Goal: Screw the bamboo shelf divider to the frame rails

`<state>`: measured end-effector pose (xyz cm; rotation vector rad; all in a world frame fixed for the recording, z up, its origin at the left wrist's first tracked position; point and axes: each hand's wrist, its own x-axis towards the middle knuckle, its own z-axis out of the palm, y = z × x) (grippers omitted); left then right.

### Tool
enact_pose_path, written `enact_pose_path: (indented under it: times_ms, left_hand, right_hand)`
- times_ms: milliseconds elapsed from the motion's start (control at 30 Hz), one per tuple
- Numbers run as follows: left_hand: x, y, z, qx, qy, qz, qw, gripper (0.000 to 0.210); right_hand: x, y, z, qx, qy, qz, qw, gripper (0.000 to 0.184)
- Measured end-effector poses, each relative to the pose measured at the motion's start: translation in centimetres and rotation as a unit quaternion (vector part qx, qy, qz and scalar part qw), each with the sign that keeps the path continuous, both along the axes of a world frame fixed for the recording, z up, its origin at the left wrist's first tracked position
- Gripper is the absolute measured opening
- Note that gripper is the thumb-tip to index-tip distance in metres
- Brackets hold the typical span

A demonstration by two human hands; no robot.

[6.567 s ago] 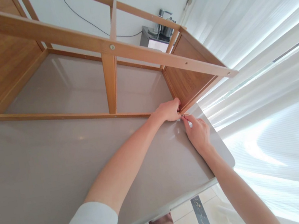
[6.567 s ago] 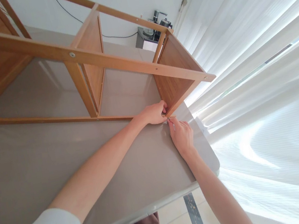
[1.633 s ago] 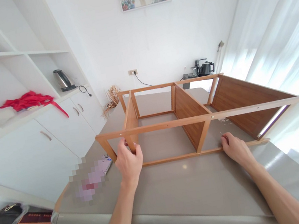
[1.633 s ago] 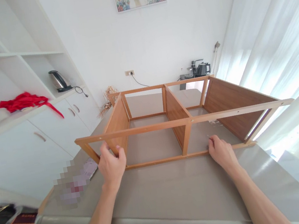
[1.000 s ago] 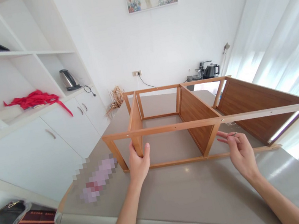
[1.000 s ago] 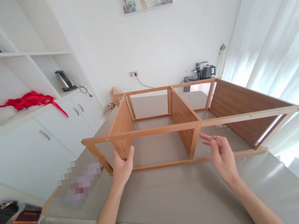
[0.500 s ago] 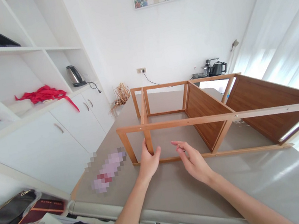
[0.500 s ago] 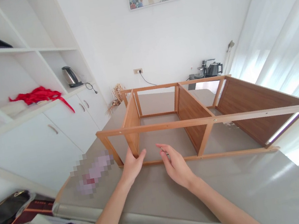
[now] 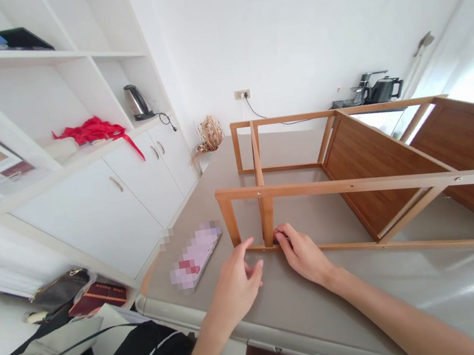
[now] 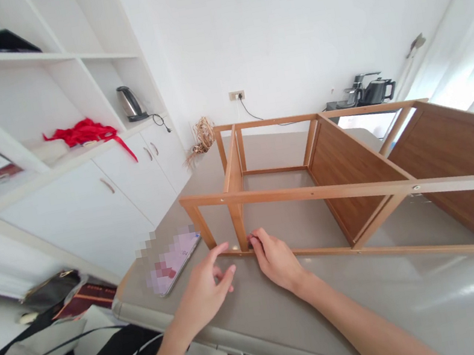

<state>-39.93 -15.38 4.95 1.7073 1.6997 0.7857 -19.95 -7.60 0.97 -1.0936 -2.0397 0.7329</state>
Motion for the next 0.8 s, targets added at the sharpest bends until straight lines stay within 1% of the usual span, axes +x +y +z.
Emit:
enact_pose_path:
  times_ms: [67,200,300,400,533,667,733,800]
  left_hand:
    - [0.5,1.0,-0.7,0.011,0.053,-0.003,0.999,0.049]
    - [1.1,2.5,-2.3,0.047,0.101,-0.011,0.994,0.044]
    - [1.3,3.1,-3.3,0.057,0.121,-0.017,0.991,0.042]
    - [1.5,3.4,-3.7,0.050,0.141,-0.005,0.989,0.038]
    - [1.6,3.8,-3.7,0.040,0.141,-0.011,0.989,0.037]
    - [1.8,4.0,-3.7,0.028,0.138,-0.029,0.990,0.040]
    - [1.4,3.2,-2.9,0.014,0.133,-0.046,0.990,0.045]
    - [0.0,1.7,-1.1,-0.005,0.118,-0.094,0.989,0.051]
  right_hand:
    - [0.2,-0.2,-0.4,0.020,-0.030,-0.005,0.999,0.019]
    - [0.3,-0.3,-0.8,0.084,-0.093,-0.007,0.992,0.018]
    - [0.2,-0.2,-0.7,0.104,-0.111,-0.009,0.988,0.017]
    - [0.0,-0.1,-0.6,0.109,-0.111,-0.006,0.988,0.015]
    - [0.1,-0.1,-0.5,0.102,-0.096,0.010,0.990,0.012]
    - [0.2,-0.2,-0.4,0.115,-0.090,0.015,0.989,0.012]
    - [0.2,-0.2,-0.4,0.119,-0.086,0.018,0.989,0.013]
    - [0.3,-0.1,-0.4,0.117,-0.073,0.022,0.990,0.015]
